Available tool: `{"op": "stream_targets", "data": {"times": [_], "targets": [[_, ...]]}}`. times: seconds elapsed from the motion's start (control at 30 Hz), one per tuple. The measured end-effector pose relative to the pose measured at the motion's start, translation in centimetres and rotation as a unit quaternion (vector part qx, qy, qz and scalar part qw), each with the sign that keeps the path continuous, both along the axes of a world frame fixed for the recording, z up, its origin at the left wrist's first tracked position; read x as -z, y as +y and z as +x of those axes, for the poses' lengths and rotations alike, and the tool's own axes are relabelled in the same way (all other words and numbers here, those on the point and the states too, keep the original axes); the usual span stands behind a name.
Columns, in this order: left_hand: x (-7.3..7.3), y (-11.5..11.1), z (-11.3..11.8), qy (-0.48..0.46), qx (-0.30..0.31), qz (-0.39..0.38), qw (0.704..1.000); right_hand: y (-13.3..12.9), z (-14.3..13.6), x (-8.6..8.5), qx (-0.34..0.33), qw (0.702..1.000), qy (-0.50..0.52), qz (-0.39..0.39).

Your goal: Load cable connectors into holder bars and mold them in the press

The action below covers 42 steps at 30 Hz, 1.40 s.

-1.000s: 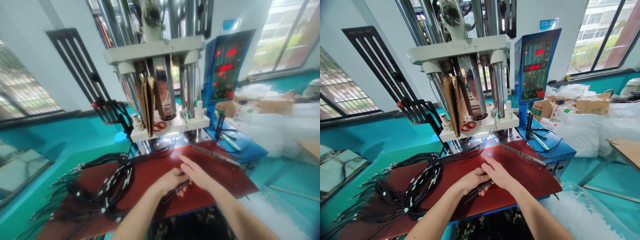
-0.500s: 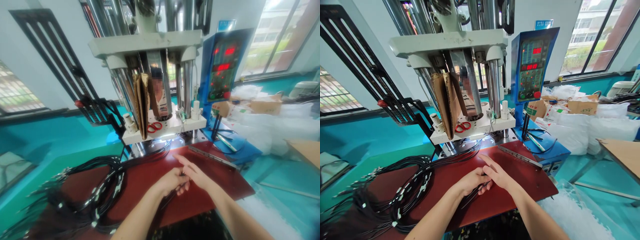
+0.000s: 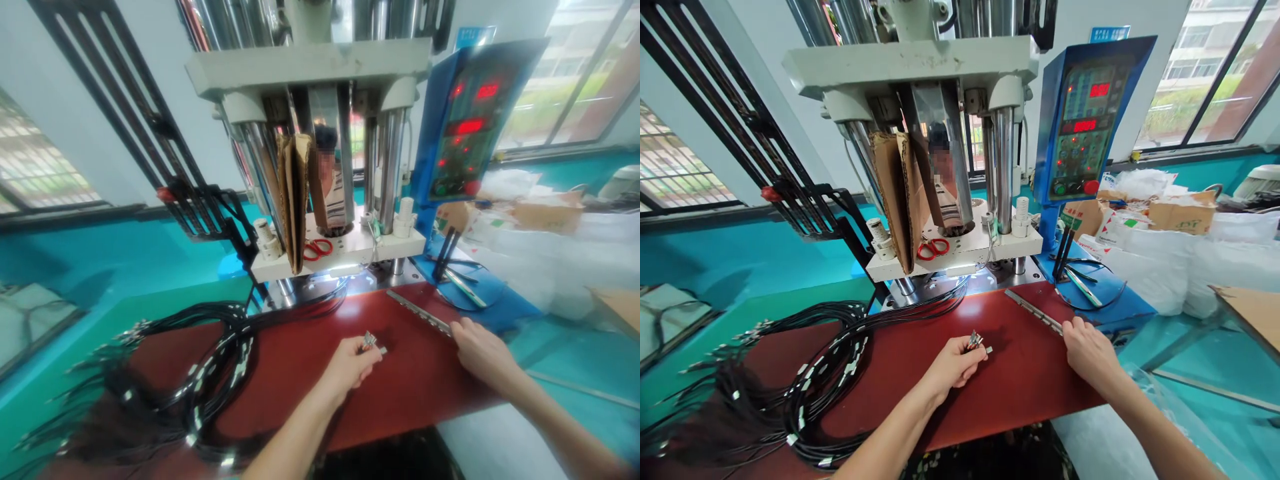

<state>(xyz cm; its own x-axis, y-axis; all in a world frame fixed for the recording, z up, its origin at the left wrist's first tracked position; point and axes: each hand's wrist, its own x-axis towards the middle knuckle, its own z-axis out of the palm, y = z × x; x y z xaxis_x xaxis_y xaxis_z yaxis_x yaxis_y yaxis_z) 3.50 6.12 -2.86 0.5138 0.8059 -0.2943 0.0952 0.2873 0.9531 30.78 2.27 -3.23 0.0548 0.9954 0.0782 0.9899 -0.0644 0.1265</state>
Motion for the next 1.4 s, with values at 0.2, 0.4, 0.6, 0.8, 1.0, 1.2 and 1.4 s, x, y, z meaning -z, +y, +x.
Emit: {"op": "stream_targets", "data": {"times": [0.2, 0.4, 0.6, 0.8, 1.0, 1.2, 1.4], "targets": [[-0.1, -0.6, 0.7, 0.015, 0.004, 0.016, 1.000, -0.5, -4.8, -0.3, 0.045, 0.912, 0.402, -0.066], [1.0, -1.3, 1.5, 0.023, -0.003, 0.124, 0.992, -1.0, -11.8, 0.1, 0.021, 0.647, 0.762, 0.007], [1.3, -1.4, 1.6, 0.008, 0.016, 0.143, 0.990, -1.1, -13.2, 0.7, 0.018, 0.644, 0.765, 0.016], [0.9, -1.4, 1.7, -0.016, 0.028, 0.119, 0.992, -1.1, -13.0, 1.1, 0.009, 0.664, 0.747, 0.024], [1.3, -1.5, 1.8, 0.010, 0.017, 0.131, 0.991, -1.1, -13.3, 1.2, -0.016, 0.705, 0.709, 0.022], [0.0, -0.6, 0.7, 0.002, -0.034, 0.138, 0.990, -0.4, -11.7, -0.7, -0.022, 0.672, 0.739, -0.048], [-0.6, -0.1, 1.0, -0.012, -0.037, -0.018, 0.999, -0.6, -10.6, -0.7, -0.012, 0.627, 0.778, -0.046]]}}
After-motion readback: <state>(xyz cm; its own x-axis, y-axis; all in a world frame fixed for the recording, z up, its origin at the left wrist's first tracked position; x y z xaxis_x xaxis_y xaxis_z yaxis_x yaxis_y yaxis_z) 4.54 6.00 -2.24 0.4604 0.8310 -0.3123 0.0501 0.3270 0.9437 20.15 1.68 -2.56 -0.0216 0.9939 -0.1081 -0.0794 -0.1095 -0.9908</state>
